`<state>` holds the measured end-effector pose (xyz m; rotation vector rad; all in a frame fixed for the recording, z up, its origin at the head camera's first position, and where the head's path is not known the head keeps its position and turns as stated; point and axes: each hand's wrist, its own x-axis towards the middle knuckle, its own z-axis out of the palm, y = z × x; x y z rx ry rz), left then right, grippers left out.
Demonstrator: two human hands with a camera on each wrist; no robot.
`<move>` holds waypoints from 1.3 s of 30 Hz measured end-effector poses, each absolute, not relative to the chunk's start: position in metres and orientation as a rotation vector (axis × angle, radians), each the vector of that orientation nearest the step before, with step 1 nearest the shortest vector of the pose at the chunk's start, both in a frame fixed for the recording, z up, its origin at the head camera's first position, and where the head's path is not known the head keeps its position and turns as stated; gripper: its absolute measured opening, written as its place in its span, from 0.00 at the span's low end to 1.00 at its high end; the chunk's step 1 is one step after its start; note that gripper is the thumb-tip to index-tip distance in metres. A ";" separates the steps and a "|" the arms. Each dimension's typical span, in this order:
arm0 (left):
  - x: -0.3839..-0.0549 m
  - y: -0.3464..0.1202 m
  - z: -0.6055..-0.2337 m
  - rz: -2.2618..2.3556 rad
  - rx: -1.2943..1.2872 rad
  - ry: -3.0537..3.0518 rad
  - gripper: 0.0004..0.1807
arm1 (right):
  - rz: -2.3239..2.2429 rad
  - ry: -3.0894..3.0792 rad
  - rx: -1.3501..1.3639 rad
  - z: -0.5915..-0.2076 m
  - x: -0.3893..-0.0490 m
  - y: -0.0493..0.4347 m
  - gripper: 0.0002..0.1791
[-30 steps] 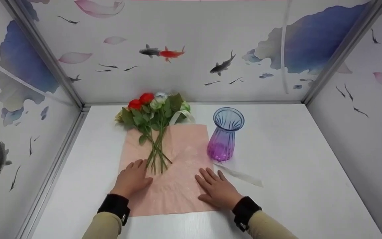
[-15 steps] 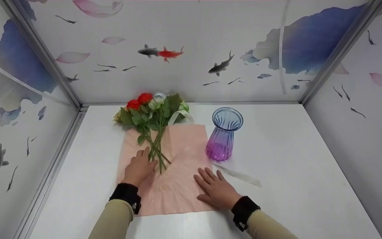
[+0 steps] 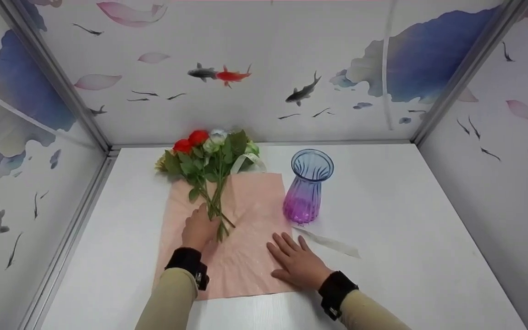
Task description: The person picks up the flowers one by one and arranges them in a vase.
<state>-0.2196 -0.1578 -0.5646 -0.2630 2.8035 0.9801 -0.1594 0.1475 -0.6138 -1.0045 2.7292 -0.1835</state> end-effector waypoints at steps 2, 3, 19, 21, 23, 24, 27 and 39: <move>-0.221 -0.154 -0.565 0.981 -0.258 2.823 0.36 | -0.174 2.736 -1.017 -0.615 -0.159 0.148 0.42; -0.221 -0.152 -0.565 0.978 -0.252 2.833 0.35 | -0.171 2.739 -1.023 -0.615 -0.159 0.148 0.42; -0.234 -0.156 -0.573 1.323 -0.393 2.696 0.28 | -0.230 2.713 -1.024 -0.609 -0.156 0.145 0.41; -0.234 -0.157 -0.574 1.337 -0.409 2.704 0.24 | -0.220 2.709 -1.017 -0.609 -0.157 0.145 0.41; -0.235 -0.159 -0.573 1.355 -0.418 2.707 0.22 | -0.220 2.712 -1.020 -0.609 -0.157 0.145 0.41; -0.235 -0.159 -0.573 1.369 -0.418 2.706 0.21 | -0.214 2.714 -1.022 -0.610 -0.157 0.145 0.41; -0.236 -0.159 -0.570 1.433 -0.394 2.687 0.20 | -0.214 2.726 -1.036 -0.611 -0.157 0.145 0.40; -0.239 -0.153 -0.534 1.894 -0.438 2.162 0.16 | -0.423 2.656 -0.967 -0.602 -0.160 0.152 0.39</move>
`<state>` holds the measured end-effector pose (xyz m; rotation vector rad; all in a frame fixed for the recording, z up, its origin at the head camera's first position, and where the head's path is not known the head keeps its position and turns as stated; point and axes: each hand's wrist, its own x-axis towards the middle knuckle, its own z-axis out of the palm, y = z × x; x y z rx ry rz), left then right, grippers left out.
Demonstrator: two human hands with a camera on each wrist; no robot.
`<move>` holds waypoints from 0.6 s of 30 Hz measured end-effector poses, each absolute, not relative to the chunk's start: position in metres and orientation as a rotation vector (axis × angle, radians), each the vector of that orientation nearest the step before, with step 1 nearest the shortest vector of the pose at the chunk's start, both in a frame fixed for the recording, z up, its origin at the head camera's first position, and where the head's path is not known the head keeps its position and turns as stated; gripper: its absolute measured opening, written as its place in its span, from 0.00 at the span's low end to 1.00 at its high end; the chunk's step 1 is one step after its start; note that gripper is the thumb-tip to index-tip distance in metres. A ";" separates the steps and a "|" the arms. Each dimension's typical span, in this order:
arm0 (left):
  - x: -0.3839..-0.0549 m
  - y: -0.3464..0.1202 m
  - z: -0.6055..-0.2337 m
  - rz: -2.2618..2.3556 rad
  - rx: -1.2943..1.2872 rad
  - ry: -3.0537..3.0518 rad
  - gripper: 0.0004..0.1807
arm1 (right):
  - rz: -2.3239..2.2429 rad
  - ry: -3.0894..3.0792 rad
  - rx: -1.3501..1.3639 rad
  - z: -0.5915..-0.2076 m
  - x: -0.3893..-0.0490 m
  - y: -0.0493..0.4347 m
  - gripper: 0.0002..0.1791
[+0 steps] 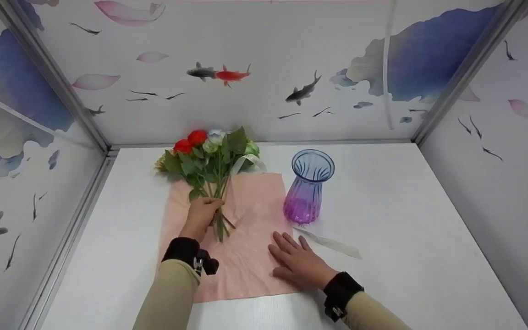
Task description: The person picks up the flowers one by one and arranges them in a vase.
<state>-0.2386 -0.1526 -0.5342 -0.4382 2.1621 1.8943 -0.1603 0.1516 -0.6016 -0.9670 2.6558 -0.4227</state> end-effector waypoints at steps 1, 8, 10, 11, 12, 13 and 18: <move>-0.238 -0.152 -0.531 1.911 -0.453 2.129 0.16 | -0.458 2.651 -0.959 -0.600 -0.161 0.153 0.39; -0.236 -0.154 -0.522 1.987 -0.461 2.014 0.13 | -0.726 2.960 -0.870 -0.592 -0.171 0.169 0.22; -0.236 -0.155 -0.522 2.002 -0.448 1.997 0.12 | -0.830 3.104 -0.722 -0.589 -0.175 0.174 0.15; -0.236 -0.155 -0.521 2.013 -0.440 1.989 0.12 | -0.886 3.162 -0.632 -0.587 -0.178 0.177 0.12; -0.236 -0.155 -0.521 2.024 -0.431 1.979 0.12 | -0.940 3.210 -0.534 -0.585 -0.181 0.179 0.09; -0.236 -0.155 -0.521 2.037 -0.421 1.969 0.12 | -1.002 3.242 -0.443 -0.583 -0.184 0.182 0.07; -0.237 -0.153 -0.517 2.091 -0.361 1.918 0.12 | -1.374 3.069 -0.080 -0.570 -0.202 0.195 0.22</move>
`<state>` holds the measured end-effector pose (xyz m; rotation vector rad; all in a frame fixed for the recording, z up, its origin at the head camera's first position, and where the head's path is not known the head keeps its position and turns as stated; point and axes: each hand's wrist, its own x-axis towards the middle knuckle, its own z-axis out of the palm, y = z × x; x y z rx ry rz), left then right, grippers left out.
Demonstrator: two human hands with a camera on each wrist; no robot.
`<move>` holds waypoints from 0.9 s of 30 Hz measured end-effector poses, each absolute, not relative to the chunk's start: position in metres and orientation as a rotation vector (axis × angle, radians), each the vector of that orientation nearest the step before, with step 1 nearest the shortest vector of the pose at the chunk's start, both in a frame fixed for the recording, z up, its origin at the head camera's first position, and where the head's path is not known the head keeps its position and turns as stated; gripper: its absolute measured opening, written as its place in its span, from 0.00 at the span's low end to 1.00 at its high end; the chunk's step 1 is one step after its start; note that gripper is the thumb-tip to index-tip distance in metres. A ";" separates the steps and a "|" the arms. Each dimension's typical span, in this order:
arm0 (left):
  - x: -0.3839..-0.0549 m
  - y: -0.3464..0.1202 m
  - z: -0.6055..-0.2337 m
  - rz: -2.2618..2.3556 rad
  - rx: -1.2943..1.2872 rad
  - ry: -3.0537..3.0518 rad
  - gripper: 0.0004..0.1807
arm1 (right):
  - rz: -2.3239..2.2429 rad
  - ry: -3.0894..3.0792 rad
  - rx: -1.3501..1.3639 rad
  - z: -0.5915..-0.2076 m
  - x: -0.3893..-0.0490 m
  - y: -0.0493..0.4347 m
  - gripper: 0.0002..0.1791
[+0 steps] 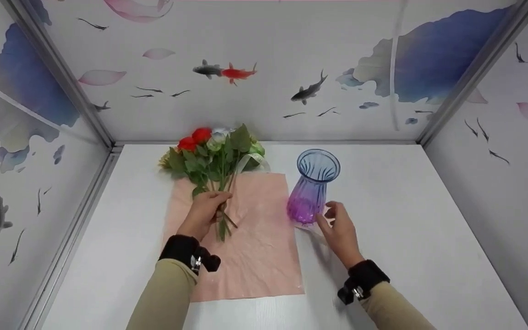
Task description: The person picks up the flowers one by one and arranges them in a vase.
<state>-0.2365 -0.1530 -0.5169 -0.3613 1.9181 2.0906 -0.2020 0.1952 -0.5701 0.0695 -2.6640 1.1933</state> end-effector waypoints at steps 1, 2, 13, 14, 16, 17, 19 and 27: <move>-0.237 -0.152 -0.516 2.095 -0.348 1.909 0.12 | 1.274 -2.668 0.032 -0.567 -0.205 0.197 0.28; -0.237 -0.150 -0.515 2.097 -0.337 1.900 0.12 | 1.353 -2.668 0.006 -0.564 -0.208 0.199 0.34; -0.236 -0.135 -0.507 2.093 -0.249 1.821 0.12 | 1.654 -2.624 0.112 -0.535 -0.235 0.193 0.56; -0.236 -0.133 -0.507 2.085 -0.240 1.818 0.12 | 1.663 -2.622 0.105 -0.533 -0.237 0.191 0.56; -0.235 -0.131 -0.507 2.068 -0.231 1.814 0.12 | 1.684 -2.619 0.087 -0.531 -0.240 0.187 0.56; -0.234 -0.130 -0.507 2.058 -0.228 1.814 0.12 | 1.691 -2.619 0.082 -0.530 -0.242 0.185 0.55; -0.234 -0.128 -0.507 2.041 -0.226 1.811 0.12 | 1.712 -2.610 0.071 -0.529 -0.245 0.182 0.54; -0.234 -0.120 -0.508 2.016 -0.229 1.786 0.15 | 1.605 -2.649 0.065 -0.531 -0.252 0.180 0.52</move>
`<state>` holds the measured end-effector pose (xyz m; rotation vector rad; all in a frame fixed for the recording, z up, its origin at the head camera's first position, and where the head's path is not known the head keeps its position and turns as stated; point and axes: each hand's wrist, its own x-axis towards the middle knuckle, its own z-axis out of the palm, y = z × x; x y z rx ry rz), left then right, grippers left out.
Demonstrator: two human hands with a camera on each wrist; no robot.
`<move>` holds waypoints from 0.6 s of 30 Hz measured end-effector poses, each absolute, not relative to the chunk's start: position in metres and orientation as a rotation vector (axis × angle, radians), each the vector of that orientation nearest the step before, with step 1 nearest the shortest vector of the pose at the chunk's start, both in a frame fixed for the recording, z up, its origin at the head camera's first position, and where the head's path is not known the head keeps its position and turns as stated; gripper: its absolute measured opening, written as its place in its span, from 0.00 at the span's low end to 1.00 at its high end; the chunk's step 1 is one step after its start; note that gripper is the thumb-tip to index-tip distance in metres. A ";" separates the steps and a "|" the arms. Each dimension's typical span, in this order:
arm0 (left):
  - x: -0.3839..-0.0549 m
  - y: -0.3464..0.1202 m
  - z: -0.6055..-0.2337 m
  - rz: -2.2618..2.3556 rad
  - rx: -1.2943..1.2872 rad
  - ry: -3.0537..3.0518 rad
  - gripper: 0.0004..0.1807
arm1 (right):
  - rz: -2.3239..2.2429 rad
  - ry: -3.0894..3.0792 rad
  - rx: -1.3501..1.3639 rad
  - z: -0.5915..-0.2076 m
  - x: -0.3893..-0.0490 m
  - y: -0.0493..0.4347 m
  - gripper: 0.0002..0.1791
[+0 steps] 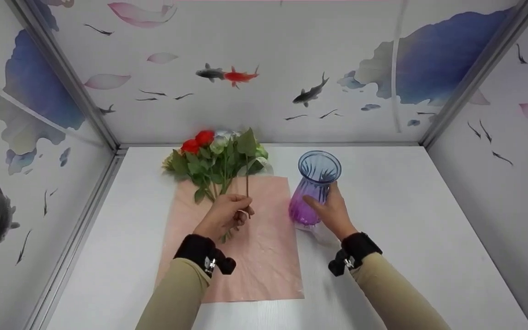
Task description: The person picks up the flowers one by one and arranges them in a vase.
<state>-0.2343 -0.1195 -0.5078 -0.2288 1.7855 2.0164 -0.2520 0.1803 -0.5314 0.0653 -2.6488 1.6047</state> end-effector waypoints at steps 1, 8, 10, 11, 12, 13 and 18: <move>-0.235 -0.119 -0.508 2.014 -0.230 1.787 0.17 | 1.578 -2.664 0.066 -0.532 -0.253 0.181 0.52; -0.236 -0.115 -0.506 2.009 -0.242 1.791 0.19 | 1.511 -2.760 0.039 -0.531 -0.256 0.184 0.53; -0.236 -0.114 -0.505 2.025 -0.233 1.787 0.19 | 1.511 -2.777 0.034 -0.530 -0.256 0.185 0.53; -0.235 -0.114 -0.505 2.036 -0.227 1.783 0.18 | 1.514 -2.784 0.030 -0.530 -0.256 0.185 0.54; -0.235 -0.113 -0.504 2.051 -0.220 1.776 0.18 | 1.517 -2.788 0.024 -0.530 -0.256 0.185 0.54; -0.235 -0.112 -0.503 2.065 -0.212 1.774 0.18 | 1.520 -2.791 0.023 -0.530 -0.256 0.186 0.54; -0.233 -0.110 -0.498 2.094 -0.173 1.779 0.20 | 1.532 -2.786 0.029 -0.532 -0.256 0.186 0.53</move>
